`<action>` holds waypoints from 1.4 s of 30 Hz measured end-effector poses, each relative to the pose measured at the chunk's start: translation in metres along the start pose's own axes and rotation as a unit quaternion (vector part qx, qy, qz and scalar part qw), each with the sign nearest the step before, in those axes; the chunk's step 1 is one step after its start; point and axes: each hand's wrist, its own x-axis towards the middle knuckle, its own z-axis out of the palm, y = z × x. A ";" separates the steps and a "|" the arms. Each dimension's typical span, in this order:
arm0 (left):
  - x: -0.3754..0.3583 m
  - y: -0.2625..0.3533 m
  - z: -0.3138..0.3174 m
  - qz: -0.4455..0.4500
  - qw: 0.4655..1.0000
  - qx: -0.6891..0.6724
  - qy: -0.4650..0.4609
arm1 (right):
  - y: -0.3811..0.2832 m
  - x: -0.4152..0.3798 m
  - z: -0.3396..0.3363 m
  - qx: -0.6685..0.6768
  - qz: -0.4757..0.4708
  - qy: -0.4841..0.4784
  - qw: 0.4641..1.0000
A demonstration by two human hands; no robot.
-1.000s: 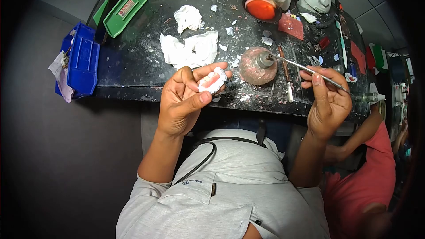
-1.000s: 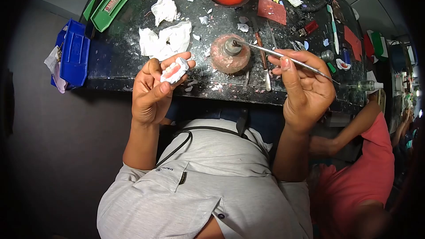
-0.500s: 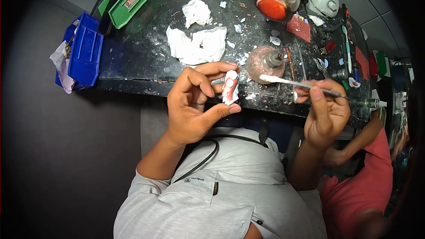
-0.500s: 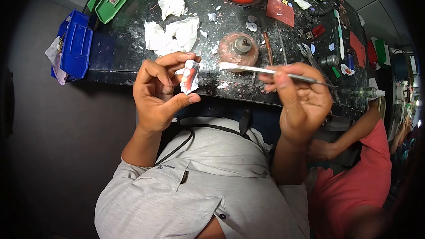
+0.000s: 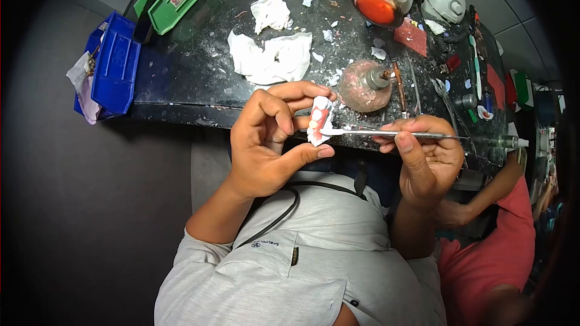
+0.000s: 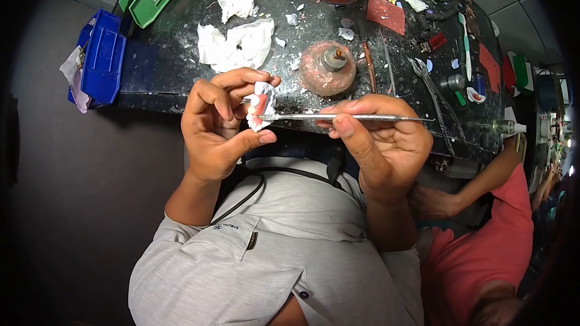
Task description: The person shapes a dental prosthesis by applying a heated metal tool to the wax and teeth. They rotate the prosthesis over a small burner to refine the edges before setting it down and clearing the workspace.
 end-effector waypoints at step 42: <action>-0.001 0.000 -0.001 0.004 0.999 0.030 -0.012 | -0.003 -0.002 0.003 -0.032 -0.014 0.001 0.999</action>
